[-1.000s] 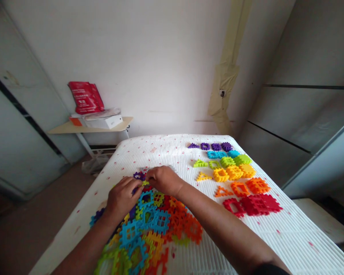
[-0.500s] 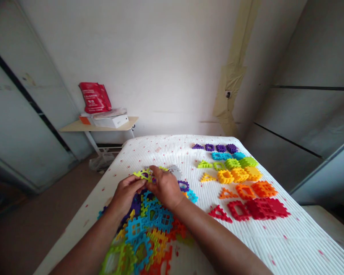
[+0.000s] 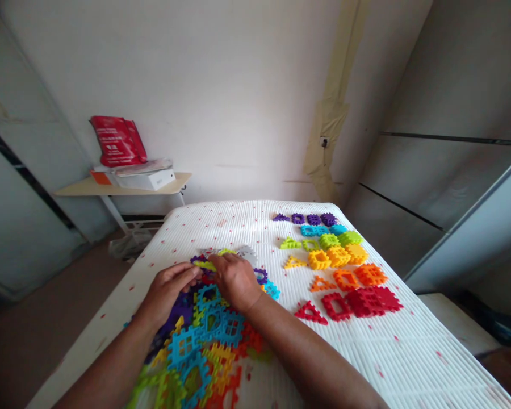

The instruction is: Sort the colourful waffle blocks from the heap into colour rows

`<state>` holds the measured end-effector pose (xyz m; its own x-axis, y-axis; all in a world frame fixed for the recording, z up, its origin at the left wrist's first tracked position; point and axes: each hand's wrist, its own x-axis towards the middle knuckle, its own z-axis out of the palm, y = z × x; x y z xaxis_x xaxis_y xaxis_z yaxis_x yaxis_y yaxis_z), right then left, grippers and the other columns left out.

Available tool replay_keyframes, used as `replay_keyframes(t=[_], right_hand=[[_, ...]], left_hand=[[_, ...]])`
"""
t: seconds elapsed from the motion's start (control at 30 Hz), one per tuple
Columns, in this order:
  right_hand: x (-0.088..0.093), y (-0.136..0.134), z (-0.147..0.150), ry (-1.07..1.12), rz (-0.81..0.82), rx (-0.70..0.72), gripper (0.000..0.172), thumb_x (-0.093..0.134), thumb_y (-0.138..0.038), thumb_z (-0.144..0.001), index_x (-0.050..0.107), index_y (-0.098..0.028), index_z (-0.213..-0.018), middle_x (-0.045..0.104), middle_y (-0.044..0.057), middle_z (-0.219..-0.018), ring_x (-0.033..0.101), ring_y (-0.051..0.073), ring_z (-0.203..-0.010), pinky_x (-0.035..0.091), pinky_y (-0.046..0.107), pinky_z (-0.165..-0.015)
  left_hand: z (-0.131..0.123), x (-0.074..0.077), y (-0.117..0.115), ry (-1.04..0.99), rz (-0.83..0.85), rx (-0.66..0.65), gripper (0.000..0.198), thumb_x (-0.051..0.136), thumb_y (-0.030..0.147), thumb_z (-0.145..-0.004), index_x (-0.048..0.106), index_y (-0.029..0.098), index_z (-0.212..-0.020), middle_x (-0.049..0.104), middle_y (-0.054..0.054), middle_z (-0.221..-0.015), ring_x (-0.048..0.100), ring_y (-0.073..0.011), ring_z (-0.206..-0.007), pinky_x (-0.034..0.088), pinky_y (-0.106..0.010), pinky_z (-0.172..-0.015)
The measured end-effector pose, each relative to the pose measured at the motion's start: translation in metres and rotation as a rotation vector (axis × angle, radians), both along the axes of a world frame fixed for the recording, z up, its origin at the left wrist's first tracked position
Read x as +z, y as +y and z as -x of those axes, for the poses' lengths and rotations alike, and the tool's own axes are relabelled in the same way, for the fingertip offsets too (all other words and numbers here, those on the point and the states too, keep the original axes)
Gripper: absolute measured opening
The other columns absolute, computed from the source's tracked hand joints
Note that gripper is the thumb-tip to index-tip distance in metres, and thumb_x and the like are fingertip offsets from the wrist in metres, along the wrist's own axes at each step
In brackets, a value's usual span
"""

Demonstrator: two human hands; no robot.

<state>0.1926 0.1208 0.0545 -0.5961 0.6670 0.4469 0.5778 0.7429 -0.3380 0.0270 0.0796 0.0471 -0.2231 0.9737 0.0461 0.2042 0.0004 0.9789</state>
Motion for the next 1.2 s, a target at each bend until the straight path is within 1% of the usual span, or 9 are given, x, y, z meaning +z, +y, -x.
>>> replay_keyframes(t=[0.2, 0.3, 0.4, 0.6, 0.7, 0.83, 0.9, 1.0, 1.2], right_hand=[[0.004, -0.001, -0.011, 0.021, 0.082, 0.132, 0.043, 0.042, -0.010, -0.079, 0.054, -0.020, -0.119, 0.063, 0.005, -0.099, 0.057, 0.014, -0.088, 0.044, 0.025, -0.078], [0.007, 0.002, -0.016, 0.039, 0.119, 0.177, 0.045, 0.041, -0.009, -0.079, 0.053, -0.021, -0.120, 0.062, 0.004, -0.102, 0.057, 0.013, -0.089, 0.043, 0.024, -0.080], [0.008, 0.005, -0.020, 0.035, 0.101, 0.148, 0.041, 0.041, -0.012, -0.082, 0.052, -0.021, -0.121, 0.062, 0.004, -0.099, 0.057, 0.013, -0.087, 0.044, 0.024, -0.078], [0.012, 0.001, -0.016, -0.098, -0.115, 0.043, 0.034, 0.051, -0.028, -0.083, 0.052, -0.018, -0.116, 0.059, 0.008, -0.107, 0.051, 0.019, -0.097, 0.042, 0.030, -0.082], [0.013, -0.006, -0.010, -0.199, -0.181, -0.001, 0.022, 0.045, -0.026, -0.088, 0.056, -0.019, -0.106, 0.062, 0.007, -0.095, 0.051, 0.018, -0.088, 0.041, 0.029, -0.076], [0.015, -0.007, -0.011, -0.277, -0.239, -0.007, 0.020, 0.041, -0.024, -0.090, 0.057, -0.019, -0.101, 0.064, 0.006, -0.090, 0.051, 0.018, -0.082, 0.038, 0.029, -0.069], [0.019, 0.004, -0.023, -0.316, -0.246, 0.017, 0.020, 0.044, -0.026, -0.089, 0.057, -0.019, -0.102, 0.064, 0.006, -0.089, 0.051, 0.018, -0.083, 0.036, 0.030, -0.071], [0.028, 0.038, -0.058, -0.372, -0.219, -0.030, 0.028, 0.051, -0.030, -0.085, 0.056, -0.020, -0.110, 0.066, 0.006, -0.089, 0.052, 0.020, -0.087, 0.035, 0.032, -0.074], [0.031, 0.119, -0.142, -0.588, -0.005, -0.233, 0.036, 0.055, -0.026, -0.081, 0.057, -0.020, -0.117, 0.065, 0.009, -0.101, 0.059, 0.020, -0.090, 0.040, 0.028, -0.077]], left_hand=[[0.007, -0.003, 0.003, 0.408, -0.117, 0.040, 0.022, 0.059, 0.040, -0.067, 0.060, 0.018, -0.072, 0.062, 0.001, -0.067, 0.057, -0.0156, -0.065, 0.044, -0.025, -0.064], [0.006, 0.000, 0.002, 0.384, -0.085, -0.042, 0.024, 0.058, 0.040, -0.066, 0.063, 0.019, -0.077, 0.066, -0.001, -0.074, 0.060, -0.0179, -0.071, 0.046, -0.027, -0.068], [0.004, 0.003, 0.001, 0.371, -0.048, -0.057, 0.023, 0.061, 0.041, -0.063, 0.065, 0.019, -0.070, 0.066, -0.001, -0.069, 0.059, -0.0190, -0.068, 0.045, -0.028, -0.065], [-0.002, 0.001, 0.000, 0.144, 0.042, -0.046, 0.030, 0.063, 0.044, -0.062, 0.065, 0.016, -0.069, 0.060, 0.000, -0.060, 0.052, -0.0153, -0.058, 0.040, -0.026, -0.056], [-0.007, -0.001, 0.000, 0.068, 0.089, -0.032, 0.031, 0.065, 0.045, -0.061, 0.063, 0.015, -0.068, 0.055, 0.002, -0.053, 0.046, -0.0124, -0.052, 0.035, -0.024, -0.051], [-0.012, -0.002, -0.001, 0.035, 0.117, -0.074, 0.033, 0.064, 0.046, -0.062, 0.063, 0.015, -0.070, 0.053, 0.002, -0.053, 0.044, -0.0111, -0.050, 0.032, -0.023, -0.049], [-0.013, 0.000, -0.002, 0.023, 0.109, -0.072, 0.037, 0.063, 0.049, -0.064, 0.065, 0.015, -0.078, 0.057, 0.001, -0.058, 0.047, -0.0123, -0.054, 0.034, -0.023, -0.051], [-0.011, 0.003, -0.003, 0.005, 0.098, -0.015, 0.044, 0.062, 0.051, -0.063, 0.065, 0.015, -0.088, 0.060, 0.000, -0.063, 0.051, -0.0141, -0.058, 0.037, -0.024, -0.054], [-0.006, 0.001, 0.001, -0.017, 0.074, 0.027, 0.043, 0.064, 0.051, -0.059, 0.065, 0.014, -0.083, 0.061, -0.001, -0.060, 0.050, -0.0140, -0.056, 0.037, -0.024, -0.054]])
